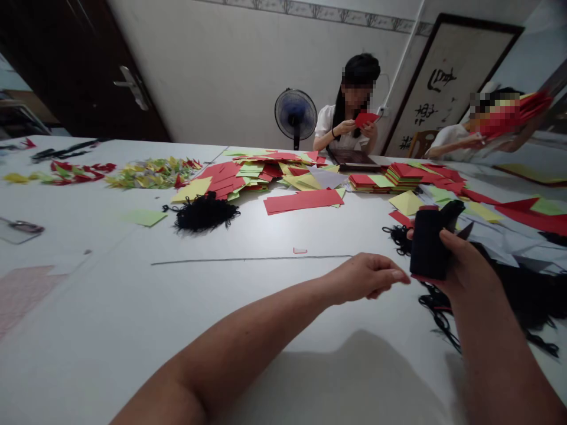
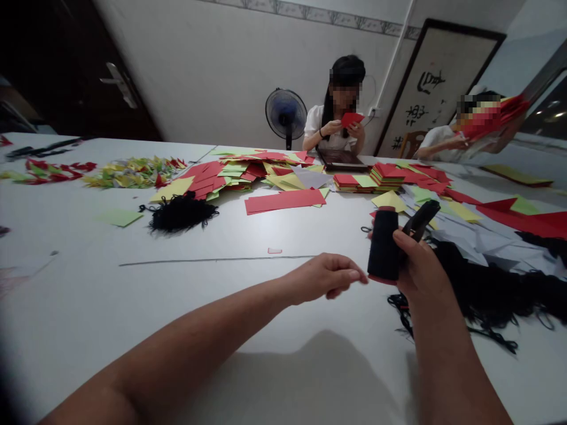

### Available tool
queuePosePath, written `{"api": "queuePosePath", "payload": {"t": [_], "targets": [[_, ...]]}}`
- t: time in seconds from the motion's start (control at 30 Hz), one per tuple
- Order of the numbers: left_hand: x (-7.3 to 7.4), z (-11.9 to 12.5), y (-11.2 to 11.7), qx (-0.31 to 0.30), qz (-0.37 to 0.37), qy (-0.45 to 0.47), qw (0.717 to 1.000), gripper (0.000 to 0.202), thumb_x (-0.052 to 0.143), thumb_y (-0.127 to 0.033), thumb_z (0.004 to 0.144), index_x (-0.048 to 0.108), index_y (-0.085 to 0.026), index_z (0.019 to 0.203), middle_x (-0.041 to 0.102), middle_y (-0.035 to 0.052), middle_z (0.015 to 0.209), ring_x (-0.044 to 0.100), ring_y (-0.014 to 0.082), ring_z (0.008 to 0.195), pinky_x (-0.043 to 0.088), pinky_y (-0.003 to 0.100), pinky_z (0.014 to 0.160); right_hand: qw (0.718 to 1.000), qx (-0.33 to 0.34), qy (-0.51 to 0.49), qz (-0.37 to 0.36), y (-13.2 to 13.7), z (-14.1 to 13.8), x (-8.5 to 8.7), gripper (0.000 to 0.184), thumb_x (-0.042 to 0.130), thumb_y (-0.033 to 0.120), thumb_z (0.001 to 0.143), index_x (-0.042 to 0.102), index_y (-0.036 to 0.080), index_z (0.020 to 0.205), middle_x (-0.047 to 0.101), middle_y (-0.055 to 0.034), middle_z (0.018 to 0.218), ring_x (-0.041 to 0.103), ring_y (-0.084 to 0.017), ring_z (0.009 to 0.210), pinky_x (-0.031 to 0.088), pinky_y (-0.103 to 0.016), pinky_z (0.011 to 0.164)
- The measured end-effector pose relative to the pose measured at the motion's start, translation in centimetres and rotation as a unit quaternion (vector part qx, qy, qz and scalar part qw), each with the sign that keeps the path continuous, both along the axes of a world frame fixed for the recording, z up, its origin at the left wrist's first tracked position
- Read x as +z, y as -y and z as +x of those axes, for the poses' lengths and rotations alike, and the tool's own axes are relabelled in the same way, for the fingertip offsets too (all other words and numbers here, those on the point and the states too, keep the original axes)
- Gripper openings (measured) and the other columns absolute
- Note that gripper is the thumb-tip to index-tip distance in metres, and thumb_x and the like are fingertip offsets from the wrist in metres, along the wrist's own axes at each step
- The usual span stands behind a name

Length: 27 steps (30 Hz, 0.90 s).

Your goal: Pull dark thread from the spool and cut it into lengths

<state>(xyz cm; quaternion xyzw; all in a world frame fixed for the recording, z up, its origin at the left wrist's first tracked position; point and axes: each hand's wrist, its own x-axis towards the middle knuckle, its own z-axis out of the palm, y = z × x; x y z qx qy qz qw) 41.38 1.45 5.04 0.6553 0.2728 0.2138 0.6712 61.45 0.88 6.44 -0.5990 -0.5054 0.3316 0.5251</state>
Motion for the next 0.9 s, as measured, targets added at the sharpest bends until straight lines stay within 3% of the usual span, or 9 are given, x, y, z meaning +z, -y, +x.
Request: {"api": "queuePosePath", "payload": {"t": [0.07, 0.17, 0.23, 0.33, 0.4, 0.47, 0.63, 0.73, 0.9], "targets": [[1.2, -2.4, 0.7, 0.027, 0.058, -0.046, 0.997, 0.027, 0.055, -0.036, 0.095, 0.073, -0.015, 0.092, 0.045, -0.0058, 0.063, 0.037, 0.0057, 0.054, 0.033, 0.021, 0.053, 0.996, 0.016, -0.079, -0.043, 0.3, -1.2, 0.0, 0.050, 0.055, 0.055, 0.080, 0.060, 0.020, 0.116, 0.072, -0.0144, 0.105, 0.068, -0.028, 0.090, 0.054, -0.036, 0.068], [2.8, -7.0, 2.1, 0.035, 0.118, -0.143, 0.982, 0.023, 0.056, -0.033, 0.091, 0.072, -0.017, 0.086, 0.050, -0.0048, 0.066, 0.039, 0.0074, 0.058, 0.033, 0.022, 0.056, 0.982, 0.085, -0.135, -0.103, 1.1, -4.1, 0.1, 0.050, 0.060, 0.049, 0.077, 0.058, 0.021, 0.118, 0.071, -0.0106, 0.096, 0.067, -0.025, 0.089, 0.053, -0.034, 0.072], [3.4, -10.3, 3.2, 0.039, 0.132, -0.193, 0.971, 0.022, 0.056, -0.033, 0.089, 0.071, -0.018, 0.084, 0.054, -0.0040, 0.070, 0.041, 0.0087, 0.061, 0.034, 0.023, 0.058, 0.966, 0.142, -0.158, -0.149, 2.0, -6.5, -0.1, 0.055, 0.064, 0.046, 0.073, 0.057, 0.021, 0.121, 0.069, -0.0074, 0.089, 0.064, -0.022, 0.081, 0.051, -0.030, 0.066], [3.6, -14.7, 5.0, 0.076, 0.134, -0.252, 0.956, 0.024, 0.052, -0.034, 0.090, 0.068, -0.019, 0.081, 0.054, -0.0041, 0.069, 0.042, 0.0098, 0.063, 0.035, 0.023, 0.059, 0.937, 0.202, -0.191, -0.213, 3.4, -9.9, -0.4, 0.061, 0.070, 0.043, 0.069, 0.057, 0.023, 0.125, 0.060, -0.0012, 0.080, 0.049, -0.012, 0.060, 0.032, -0.022, 0.048], [3.4, -16.9, 6.2, 0.093, 0.129, -0.279, 0.947, 0.023, 0.052, -0.035, 0.089, 0.066, -0.019, 0.080, 0.055, -0.0041, 0.068, 0.043, 0.0102, 0.063, 0.035, 0.022, 0.059, 0.920, 0.239, -0.208, -0.231, 4.2, -11.8, -0.8, 0.062, 0.072, 0.043, 0.067, 0.057, 0.024, 0.125, 0.052, 0.0029, 0.075, 0.037, -0.008, 0.054, 0.023, -0.021, 0.045], [3.2, -18.6, 7.4, 0.079, 0.121, -0.303, 0.942, 0.022, 0.053, -0.034, 0.088, 0.064, -0.020, 0.077, 0.058, -0.0035, 0.070, 0.045, 0.0108, 0.064, 0.036, 0.022, 0.060, 0.903, 0.281, -0.216, -0.242, 4.9, -13.3, -1.2, 0.060, 0.073, 0.043, 0.068, 0.057, 0.024, 0.122, 0.046, 0.0055, 0.074, 0.032, -0.006, 0.052, 0.021, -0.021, 0.045], [2.7, -22.7, 9.3, 0.054, 0.150, -0.384, 0.909, 0.022, 0.051, -0.032, 0.087, 0.061, -0.020, 0.071, 0.063, -0.0010, 0.072, 0.052, 0.0133, 0.068, 0.037, 0.023, 0.063, 0.889, 0.346, -0.136, -0.266, 5.5, -15.2, -2.7, 0.046, 0.071, 0.041, 0.075, 0.055, 0.024, 0.114, 0.044, 0.0085, 0.071, 0.028, -0.004, 0.048, 0.020, -0.023, 0.047], [2.5, -25.5, 9.7, 0.097, 0.171, -0.411, 0.890, 0.028, 0.050, -0.038, 0.089, 0.059, -0.020, 0.069, 0.061, -0.0002, 0.070, 0.050, 0.0138, 0.067, 0.037, 0.023, 0.062, 0.903, 0.325, -0.057, -0.275, 5.2, -15.6, -3.4, 0.042, 0.074, 0.038, 0.072, 0.054, 0.024, 0.106, 0.047, 0.0080, 0.071, 0.033, -0.006, 0.052, 0.025, -0.024, 0.050], [1.6, -28.6, 10.0, 0.146, 0.184, -0.428, 0.873, 0.030, 0.050, -0.042, 0.088, 0.056, -0.021, 0.066, 0.059, -0.0003, 0.068, 0.047, 0.0146, 0.065, 0.035, 0.023, 0.061, 0.929, 0.268, 0.079, -0.244, 4.8, -15.1, -4.6, 0.029, 0.076, 0.028, 0.070, 0.057, 0.022, 0.091, 0.062, 0.0006, 0.086, 0.053, -0.014, 0.079, 0.039, -0.027, 0.071]]}}
